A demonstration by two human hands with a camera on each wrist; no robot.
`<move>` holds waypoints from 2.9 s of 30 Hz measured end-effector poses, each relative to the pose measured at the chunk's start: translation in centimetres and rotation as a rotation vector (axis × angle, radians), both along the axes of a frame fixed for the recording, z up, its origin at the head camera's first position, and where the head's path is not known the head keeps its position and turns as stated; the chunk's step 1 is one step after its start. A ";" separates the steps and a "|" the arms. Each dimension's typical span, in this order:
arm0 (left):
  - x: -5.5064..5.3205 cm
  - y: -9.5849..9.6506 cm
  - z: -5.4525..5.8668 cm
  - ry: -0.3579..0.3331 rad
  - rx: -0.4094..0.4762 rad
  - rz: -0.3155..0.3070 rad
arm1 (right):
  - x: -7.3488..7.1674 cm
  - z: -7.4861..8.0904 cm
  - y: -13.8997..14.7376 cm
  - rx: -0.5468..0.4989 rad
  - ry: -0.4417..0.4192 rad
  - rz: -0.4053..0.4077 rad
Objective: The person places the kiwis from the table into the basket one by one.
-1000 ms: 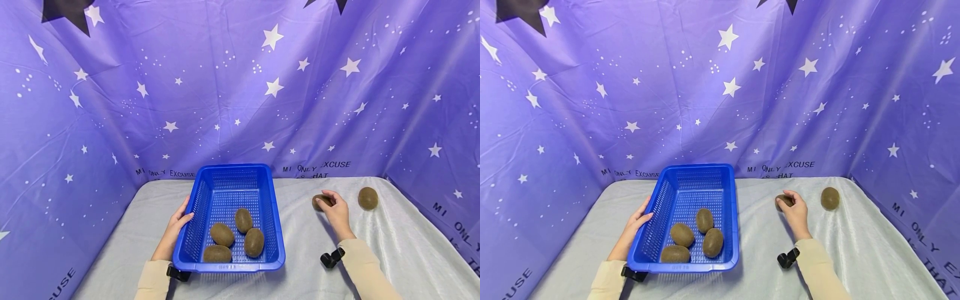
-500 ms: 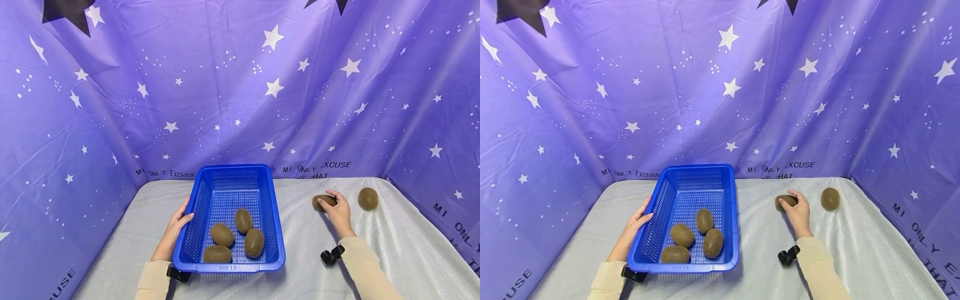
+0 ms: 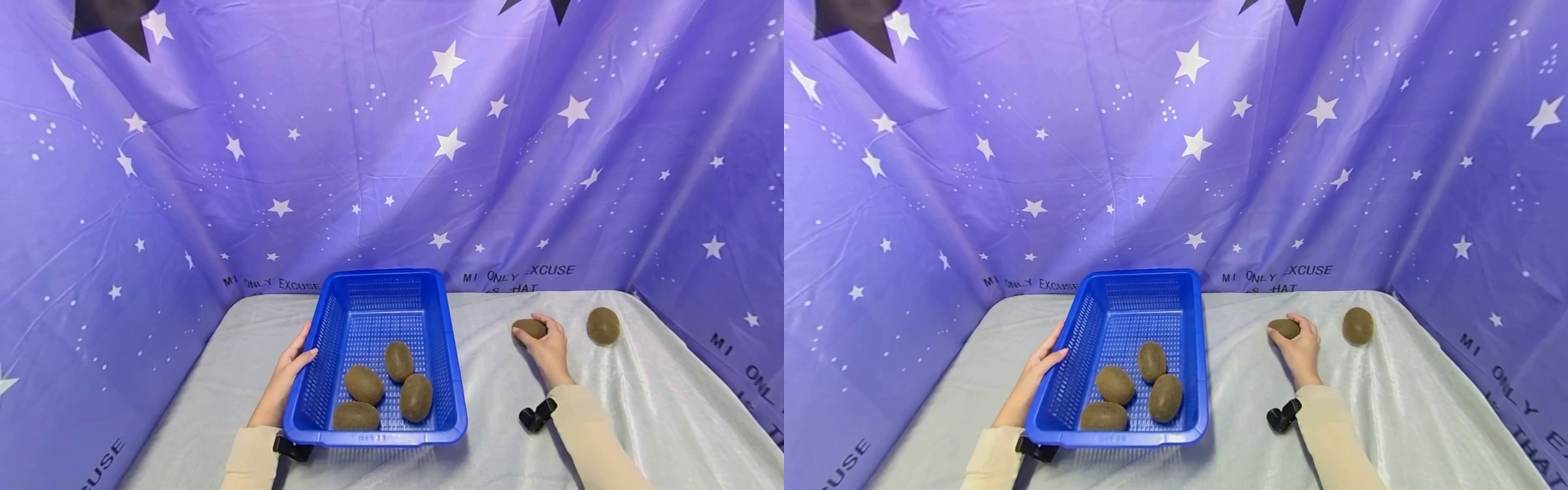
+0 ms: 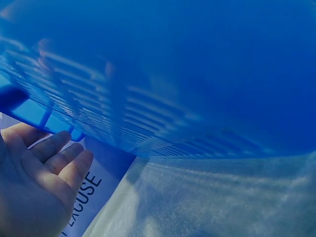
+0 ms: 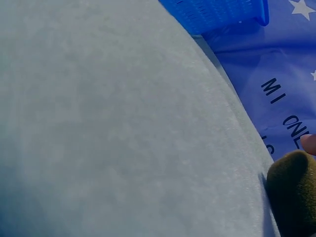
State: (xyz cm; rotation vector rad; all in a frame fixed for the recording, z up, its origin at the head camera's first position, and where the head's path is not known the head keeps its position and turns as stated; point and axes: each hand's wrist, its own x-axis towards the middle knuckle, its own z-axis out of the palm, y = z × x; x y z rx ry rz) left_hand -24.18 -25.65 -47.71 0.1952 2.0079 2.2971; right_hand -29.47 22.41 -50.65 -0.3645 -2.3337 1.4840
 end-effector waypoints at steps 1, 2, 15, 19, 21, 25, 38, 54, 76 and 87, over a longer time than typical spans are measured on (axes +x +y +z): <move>0.0 0.0 0.0 -0.004 0.005 0.000 | 0.0 -0.1 0.0 -0.002 -0.005 -0.002; 0.0 0.0 0.0 -0.002 0.002 0.003 | 0.0 -0.1 -0.1 -0.004 -0.006 -0.006; -0.1 0.0 0.0 -0.010 0.014 0.002 | -0.5 -0.8 -0.5 0.012 0.051 -0.050; -0.1 0.0 0.0 -0.012 0.020 0.005 | -0.5 -0.9 -0.4 -0.005 0.046 -0.060; -0.1 0.0 0.0 -0.013 0.023 0.002 | -0.4 -0.9 -0.4 -0.013 0.042 -0.064; 0.0 0.1 0.0 -0.014 0.025 -0.007 | -0.2 -0.7 -0.4 -0.012 0.047 -0.065; -0.1 0.2 -0.1 0.009 0.006 0.006 | 0.5 1.1 -1.0 -0.010 0.065 -0.025; 0.0 0.1 0.0 -0.002 0.006 0.002 | 1.2 2.9 -2.6 0.031 0.046 0.137; 0.0 0.0 -0.1 -0.001 0.004 -0.006 | 2.6 5.7 -5.7 0.091 0.133 0.364; 0.2 -0.1 0.0 -0.010 0.014 -0.009 | 4.0 8.0 -7.0 0.067 0.134 0.441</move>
